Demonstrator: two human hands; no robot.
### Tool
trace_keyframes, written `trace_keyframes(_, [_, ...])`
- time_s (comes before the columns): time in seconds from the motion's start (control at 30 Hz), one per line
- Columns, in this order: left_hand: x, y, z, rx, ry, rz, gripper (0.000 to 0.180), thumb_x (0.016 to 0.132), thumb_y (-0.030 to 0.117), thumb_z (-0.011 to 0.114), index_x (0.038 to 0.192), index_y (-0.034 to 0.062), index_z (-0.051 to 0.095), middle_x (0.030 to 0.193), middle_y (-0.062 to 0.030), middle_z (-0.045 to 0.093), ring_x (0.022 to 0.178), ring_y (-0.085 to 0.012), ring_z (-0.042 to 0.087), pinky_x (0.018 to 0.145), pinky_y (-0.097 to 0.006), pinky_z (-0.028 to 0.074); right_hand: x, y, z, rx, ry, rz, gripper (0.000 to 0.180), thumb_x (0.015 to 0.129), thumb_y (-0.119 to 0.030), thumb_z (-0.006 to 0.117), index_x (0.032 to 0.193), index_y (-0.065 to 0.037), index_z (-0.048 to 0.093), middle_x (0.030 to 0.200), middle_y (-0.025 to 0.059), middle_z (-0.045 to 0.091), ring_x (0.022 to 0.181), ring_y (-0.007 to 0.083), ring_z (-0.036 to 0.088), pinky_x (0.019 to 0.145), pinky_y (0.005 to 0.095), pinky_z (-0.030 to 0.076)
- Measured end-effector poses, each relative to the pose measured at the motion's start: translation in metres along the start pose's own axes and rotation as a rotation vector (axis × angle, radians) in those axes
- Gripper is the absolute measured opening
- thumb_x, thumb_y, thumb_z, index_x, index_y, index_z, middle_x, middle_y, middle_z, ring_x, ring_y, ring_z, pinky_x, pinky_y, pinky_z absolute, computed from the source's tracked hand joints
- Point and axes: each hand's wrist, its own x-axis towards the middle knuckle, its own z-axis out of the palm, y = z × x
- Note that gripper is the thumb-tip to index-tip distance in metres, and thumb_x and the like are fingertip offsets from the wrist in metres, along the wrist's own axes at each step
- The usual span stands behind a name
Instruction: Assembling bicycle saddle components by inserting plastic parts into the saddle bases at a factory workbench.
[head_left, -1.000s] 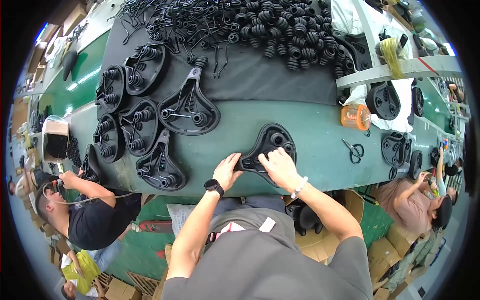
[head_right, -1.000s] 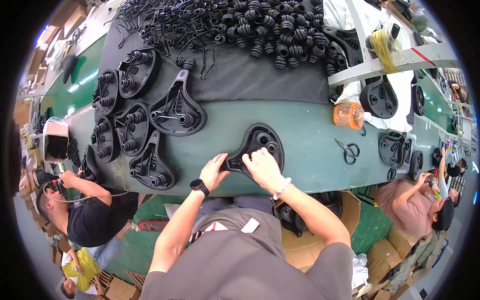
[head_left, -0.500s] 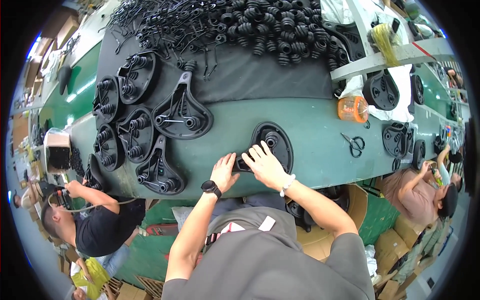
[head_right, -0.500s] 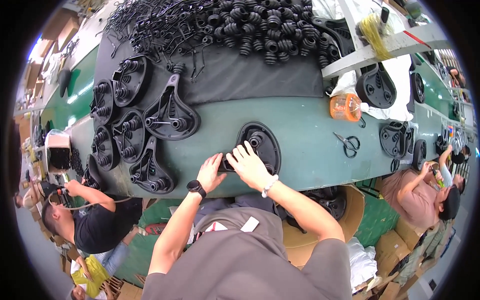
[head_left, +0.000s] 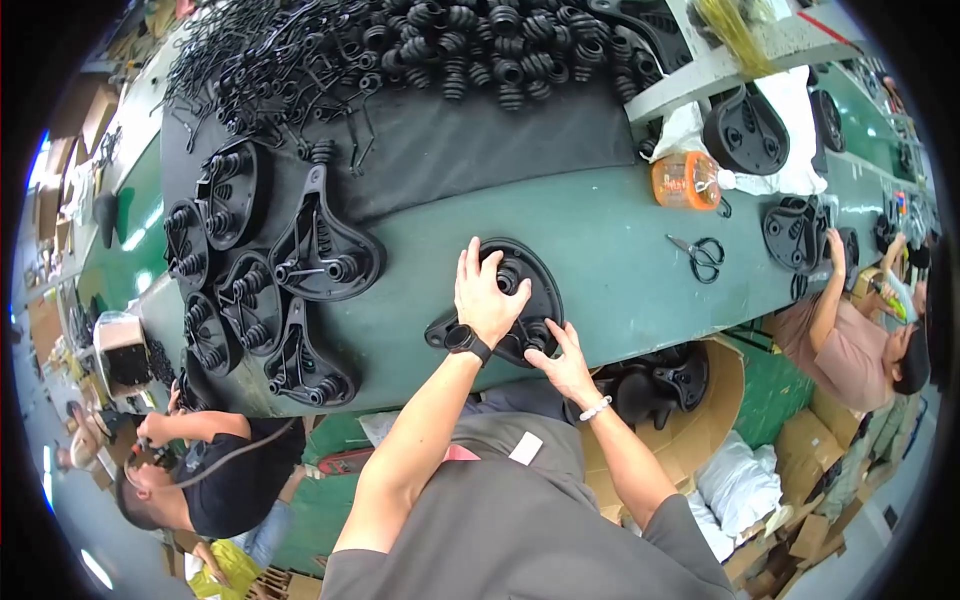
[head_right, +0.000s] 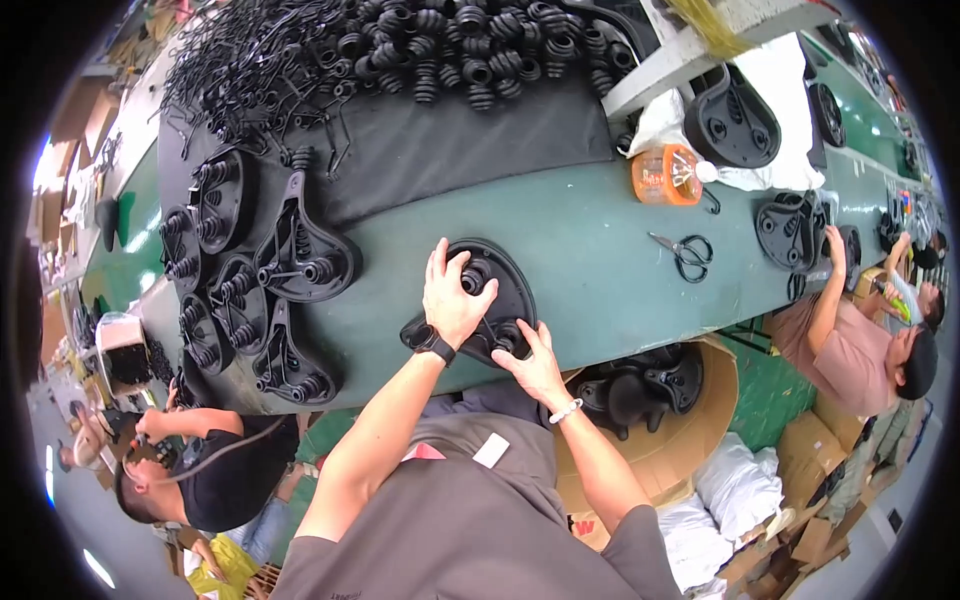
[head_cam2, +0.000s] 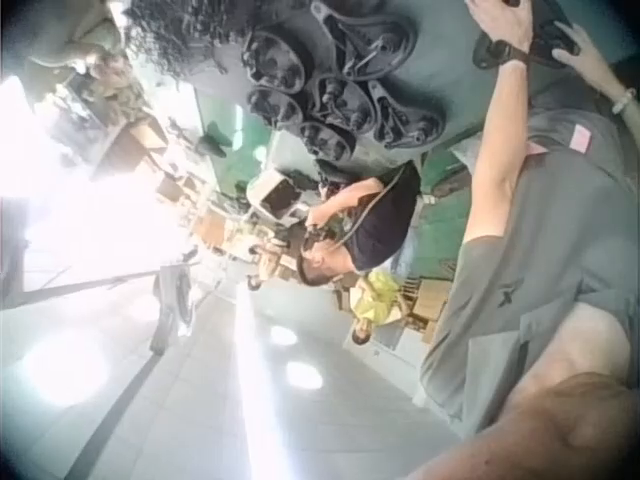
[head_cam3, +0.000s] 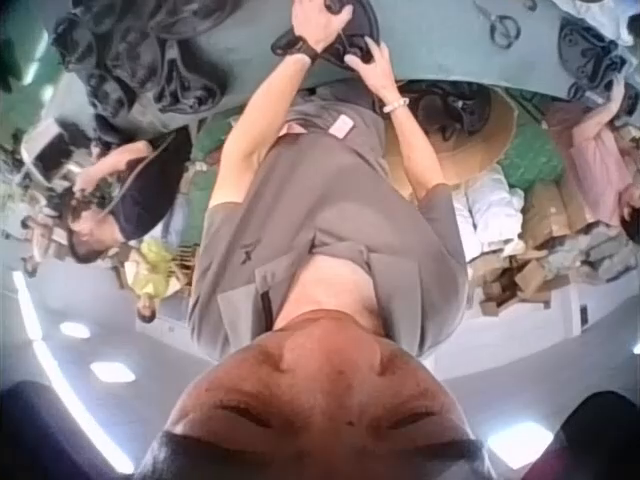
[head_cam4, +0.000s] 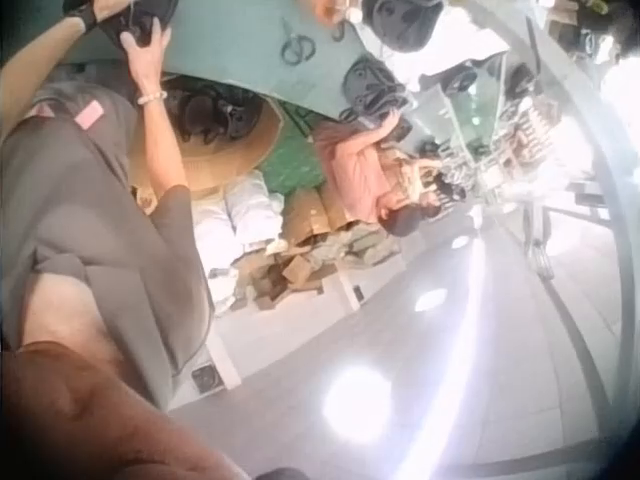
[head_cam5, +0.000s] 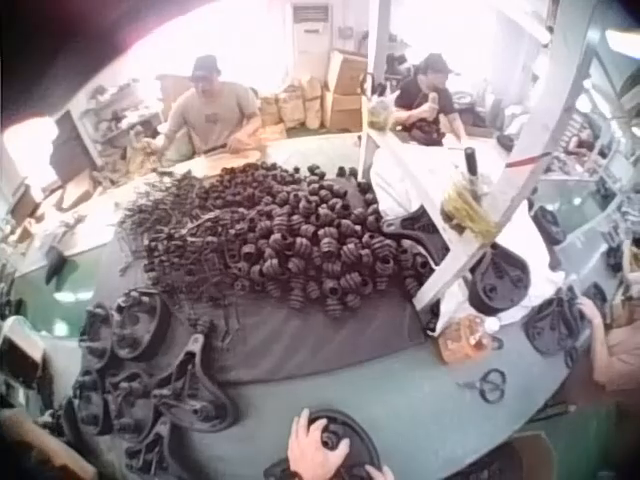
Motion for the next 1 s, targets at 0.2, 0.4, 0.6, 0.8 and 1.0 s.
trace_keyframes(0.2, [0.011, 0.006, 0.008, 0.155, -0.031, 0.043, 0.056, 0.074, 0.035, 0.081, 0.12, 0.0068, 0.064, 0.146, -0.019, 0.044, 0.133, -0.0436, 0.043, 0.107, -0.056, 0.042, 0.026, 0.014, -0.008, -0.036, 0.055, -0.067, 0.082, 0.077, -0.05, 0.085, 0.141, -0.005, 0.059, 0.158, 0.0331, 0.03, 0.146, 0.043, 0.037, 0.118, 0.0461, 0.036])
trace_keyframes(0.4, [0.018, 0.002, 0.008, 0.217, 0.01, 0.091, 0.066, 0.076, 0.038, 0.079, 0.128, 0.0032, 0.06, 0.142, -0.0173, 0.045, 0.131, -0.0418, 0.042, 0.106, -0.055, 0.04, 0.02, 0.003, -0.003, -0.059, 0.041, -0.055, 0.089, 0.076, -0.046, 0.086, 0.145, -0.002, 0.05, 0.151, 0.0302, 0.042, 0.141, 0.041, 0.045, 0.115, 0.0448, 0.039])
trace_keyframes(0.6, [0.01, -0.014, -0.004, 0.031, -0.089, 0.126, 0.103, 0.076, 0.06, 0.079, 0.15, 0.001, 0.038, 0.153, -0.0236, 0.038, 0.142, -0.0461, 0.034, 0.117, -0.057, 0.03, 0.036, -0.044, -0.02, -0.188, 0.025, -0.112, 0.126, 0.069, -0.041, 0.091, 0.159, 0.005, 0.016, 0.161, 0.0282, 0.025, 0.15, 0.0395, 0.031, 0.122, 0.044, 0.032])
trace_keyframes(0.8, [-0.055, -0.031, -0.065, -0.106, 0.188, -0.143, 0.071, 0.083, 0.045, 0.08, 0.128, -0.0027, 0.053, 0.133, -0.0242, 0.054, 0.125, -0.0389, 0.051, 0.105, -0.048, 0.042, 0.103, -0.059, -0.031, -0.26, -0.169, -0.14, 0.133, 0.062, -0.049, 0.094, 0.158, 0.008, 0.02, 0.159, 0.031, 0.032, 0.15, 0.0385, 0.033, 0.122, 0.0424, 0.031])
trace_keyframes(1.0, [-0.112, -0.052, -0.084, -0.614, -0.554, -0.971, 0.06, 0.09, 0.056, 0.073, 0.11, 0.0001, 0.064, 0.106, -0.012, 0.067, 0.092, -0.0192, 0.062, 0.082, -0.04, 0.051, 0.086, -0.082, -0.014, -0.121, -0.143, -0.171, 0.116, 0.07, -0.022, 0.091, 0.156, 0.008, 0.02, 0.151, 0.0261, 0.044, 0.138, 0.0332, 0.049, 0.115, 0.042, 0.042])
